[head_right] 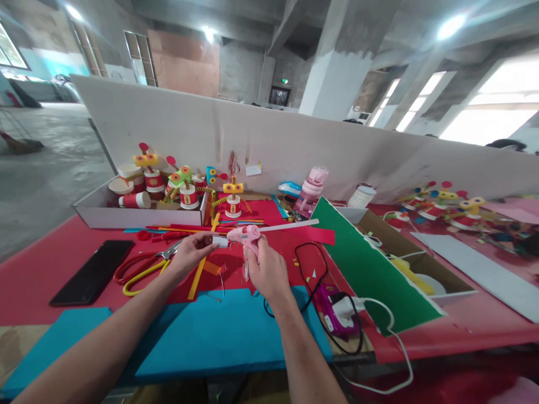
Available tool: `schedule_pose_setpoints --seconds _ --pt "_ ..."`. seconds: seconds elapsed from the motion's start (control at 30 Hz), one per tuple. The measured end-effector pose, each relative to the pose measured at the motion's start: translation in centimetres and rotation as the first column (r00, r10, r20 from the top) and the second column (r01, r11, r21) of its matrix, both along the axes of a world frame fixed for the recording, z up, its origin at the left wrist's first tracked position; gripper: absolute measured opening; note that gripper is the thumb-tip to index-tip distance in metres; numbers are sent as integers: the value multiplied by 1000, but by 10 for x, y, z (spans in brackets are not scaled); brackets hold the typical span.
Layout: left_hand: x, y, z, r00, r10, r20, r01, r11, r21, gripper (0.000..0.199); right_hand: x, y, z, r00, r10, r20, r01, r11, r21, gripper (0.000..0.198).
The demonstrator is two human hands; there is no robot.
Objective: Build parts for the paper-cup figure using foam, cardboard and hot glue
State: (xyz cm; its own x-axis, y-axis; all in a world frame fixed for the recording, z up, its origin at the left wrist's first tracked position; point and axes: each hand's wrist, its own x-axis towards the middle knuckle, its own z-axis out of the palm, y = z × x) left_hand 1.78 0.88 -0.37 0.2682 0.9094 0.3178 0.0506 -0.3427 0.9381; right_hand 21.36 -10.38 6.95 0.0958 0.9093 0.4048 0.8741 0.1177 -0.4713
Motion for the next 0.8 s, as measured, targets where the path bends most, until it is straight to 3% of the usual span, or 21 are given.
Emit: schedule_pose_setpoints --seconds 0.8 --pt "0 -8 13 998 0 -64 -1 1000 -26 35 1 -1 -1 1000 -4 14 4 1000 -13 38"
